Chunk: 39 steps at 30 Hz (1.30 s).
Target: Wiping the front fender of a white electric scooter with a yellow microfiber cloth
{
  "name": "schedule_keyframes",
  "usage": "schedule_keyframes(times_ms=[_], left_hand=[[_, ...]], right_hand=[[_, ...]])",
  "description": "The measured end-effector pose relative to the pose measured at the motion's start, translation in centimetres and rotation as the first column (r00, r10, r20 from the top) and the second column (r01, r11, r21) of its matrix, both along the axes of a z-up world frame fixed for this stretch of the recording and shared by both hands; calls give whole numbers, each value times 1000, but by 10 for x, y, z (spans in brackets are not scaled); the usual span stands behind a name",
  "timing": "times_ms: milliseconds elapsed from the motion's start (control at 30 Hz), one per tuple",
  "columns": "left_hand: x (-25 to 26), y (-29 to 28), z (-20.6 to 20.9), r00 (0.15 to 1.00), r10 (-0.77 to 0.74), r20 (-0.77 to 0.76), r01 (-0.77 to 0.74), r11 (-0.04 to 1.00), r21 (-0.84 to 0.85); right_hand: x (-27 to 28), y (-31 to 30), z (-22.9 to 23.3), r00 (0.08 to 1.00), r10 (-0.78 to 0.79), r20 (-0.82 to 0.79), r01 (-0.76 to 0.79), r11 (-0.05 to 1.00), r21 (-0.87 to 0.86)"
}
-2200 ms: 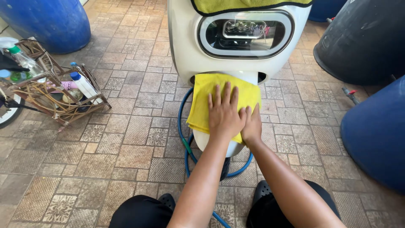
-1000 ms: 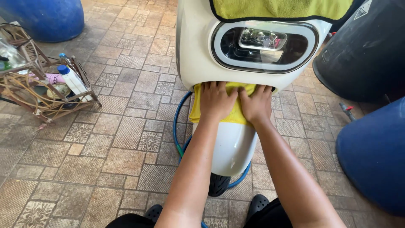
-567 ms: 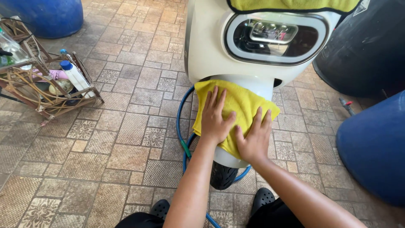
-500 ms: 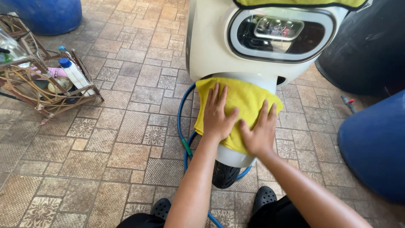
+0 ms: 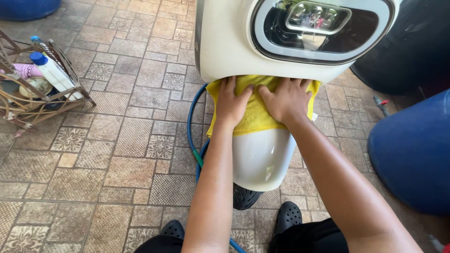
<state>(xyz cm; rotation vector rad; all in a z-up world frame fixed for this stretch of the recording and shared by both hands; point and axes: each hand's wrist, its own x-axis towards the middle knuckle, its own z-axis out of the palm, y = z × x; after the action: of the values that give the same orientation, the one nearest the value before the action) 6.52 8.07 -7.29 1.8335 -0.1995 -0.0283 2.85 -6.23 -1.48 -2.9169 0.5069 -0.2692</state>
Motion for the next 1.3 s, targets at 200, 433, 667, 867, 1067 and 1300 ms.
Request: schedule_keyframes(times_ms=[200, 433, 667, 867, 1067, 1300], left_hand=[[-30, 7, 9, 999, -13, 51, 17, 996, -83], [-63, 14, -40, 998, -29, 60, 41, 977, -208], [-79, 11, -69, 991, -4, 135, 32, 979, -203], [-44, 8, -84, 990, -11, 140, 40, 977, -209], [-3, 9, -65, 999, -43, -28, 33, 951, -306], [-6, 10, -60, 996, -32, -88, 3, 948, -318]], right_hand=[[-26, 12, 12, 999, 30, 25, -31, 999, 37], [-102, 45, -17, 995, 56, 80, -56, 998, 4], [-139, 33, -77, 934, 191, 301, -174, 981, -83], [-93, 21, -27, 938, 280, 206, -251, 956, -154], [-30, 12, -2, 950, 307, 51, -294, 940, -176], [-23, 8, -5, 959, 265, 101, -253, 960, -117]])
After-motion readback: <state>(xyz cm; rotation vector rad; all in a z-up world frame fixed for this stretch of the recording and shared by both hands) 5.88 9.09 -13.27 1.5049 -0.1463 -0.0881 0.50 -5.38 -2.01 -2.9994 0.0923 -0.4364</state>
